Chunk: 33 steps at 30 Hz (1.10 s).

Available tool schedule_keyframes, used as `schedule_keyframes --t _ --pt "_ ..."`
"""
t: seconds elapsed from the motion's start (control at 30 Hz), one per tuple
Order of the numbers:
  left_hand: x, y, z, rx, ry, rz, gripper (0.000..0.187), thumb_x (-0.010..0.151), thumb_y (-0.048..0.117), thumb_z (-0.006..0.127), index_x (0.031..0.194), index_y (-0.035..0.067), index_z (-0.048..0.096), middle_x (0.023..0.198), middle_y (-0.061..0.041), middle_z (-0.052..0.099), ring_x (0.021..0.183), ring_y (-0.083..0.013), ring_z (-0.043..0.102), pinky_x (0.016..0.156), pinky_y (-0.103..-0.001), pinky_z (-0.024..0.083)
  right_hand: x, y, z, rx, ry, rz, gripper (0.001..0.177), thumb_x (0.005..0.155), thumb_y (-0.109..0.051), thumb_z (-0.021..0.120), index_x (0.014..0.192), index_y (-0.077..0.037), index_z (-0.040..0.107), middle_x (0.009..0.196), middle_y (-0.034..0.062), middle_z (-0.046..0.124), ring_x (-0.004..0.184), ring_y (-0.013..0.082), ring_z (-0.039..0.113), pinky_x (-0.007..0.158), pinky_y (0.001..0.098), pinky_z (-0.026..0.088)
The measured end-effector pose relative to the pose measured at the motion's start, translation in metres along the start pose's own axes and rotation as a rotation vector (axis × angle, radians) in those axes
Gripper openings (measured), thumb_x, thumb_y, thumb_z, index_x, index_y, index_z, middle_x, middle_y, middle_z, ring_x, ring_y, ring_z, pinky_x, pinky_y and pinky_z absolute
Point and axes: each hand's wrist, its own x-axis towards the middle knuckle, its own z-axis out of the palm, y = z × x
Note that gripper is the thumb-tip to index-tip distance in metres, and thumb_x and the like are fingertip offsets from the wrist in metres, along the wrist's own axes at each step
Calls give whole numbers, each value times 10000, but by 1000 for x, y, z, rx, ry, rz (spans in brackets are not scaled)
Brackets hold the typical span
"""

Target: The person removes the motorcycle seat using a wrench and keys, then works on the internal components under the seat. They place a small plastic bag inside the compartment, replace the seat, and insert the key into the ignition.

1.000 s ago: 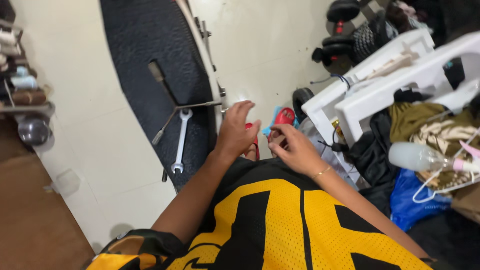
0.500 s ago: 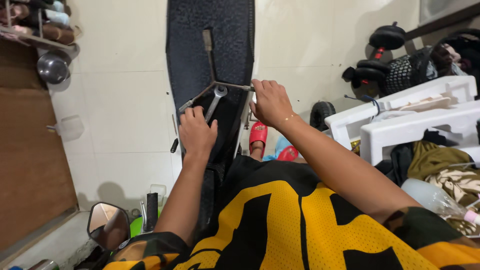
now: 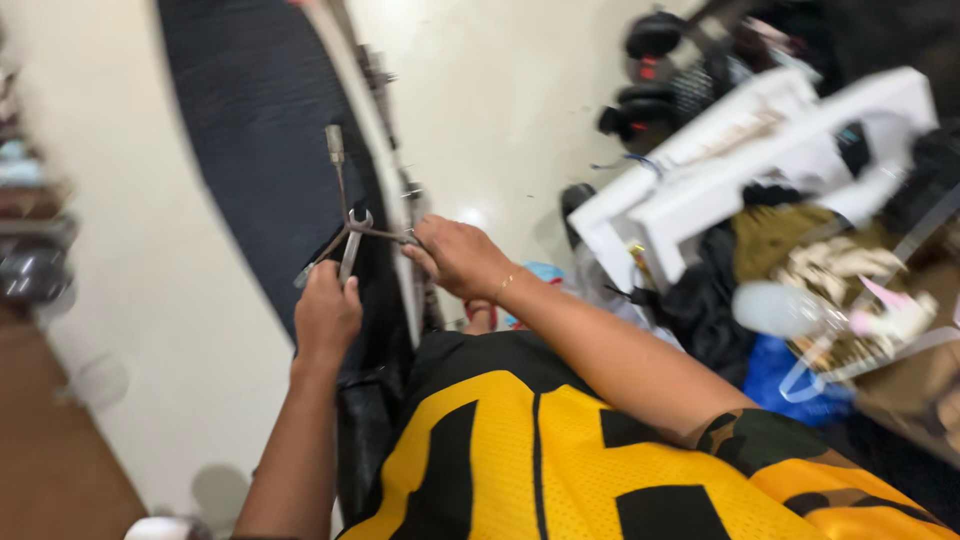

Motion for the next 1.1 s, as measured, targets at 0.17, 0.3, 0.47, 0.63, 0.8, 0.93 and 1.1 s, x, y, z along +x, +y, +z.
schedule_keyframes --t 0.17,0.3,0.47,0.63,0.8,0.93,1.1 --pt "0 89 19 -109 -152 202 222 944 206 654 1101 55 611 1017 -211 676 906 -463 663 776 -540 524 -100 28 -76 79 266 256 264 1013 -275 608 929 -28 569 895 204 588 847 427 593 726 503 464" --pt "-4 167 54 -234 -239 434 246 927 215 680 1096 44 625 999 -209 691 898 -442 673 768 -518 528 -195 57 -162 -82 399 531 228 997 -224 582 936 -5 600 901 233 599 856 439 586 713 482 470" --pt "-11 247 95 -278 -442 431 251 902 229 717 1049 33 664 956 -212 704 906 -434 672 777 -499 529 -303 75 -256 -369 377 726 305 1015 -284 580 937 4 644 923 231 627 905 462 602 780 537 466" --pt "-19 309 128 -339 -524 427 262 908 235 705 1046 15 666 957 -214 710 898 -412 675 786 -470 540 -352 124 -283 -406 309 907 367 1018 -340 575 966 3 693 1013 242 677 979 464 633 848 556 488" --pt "-30 343 143 -322 -467 499 265 912 226 706 1040 -3 671 971 -230 705 906 -415 672 796 -463 533 -360 196 -280 -265 269 1022 421 1018 -396 576 985 0 715 1015 279 705 995 475 647 895 554 496" --pt "-40 350 151 -302 -507 357 279 903 236 700 1052 2 671 955 -221 712 883 -394 683 786 -454 532 -361 240 -294 -223 203 1088 478 1022 -432 592 1004 21 745 1089 295 717 1043 474 657 961 522 511" --pt "-54 347 165 -309 -455 313 307 896 250 718 1060 -6 676 947 -216 715 878 -386 691 789 -441 538 -353 263 -300 -268 110 1189 468 975 -437 611 1158 -28 744 1216 253 692 1142 443 643 998 520 491"
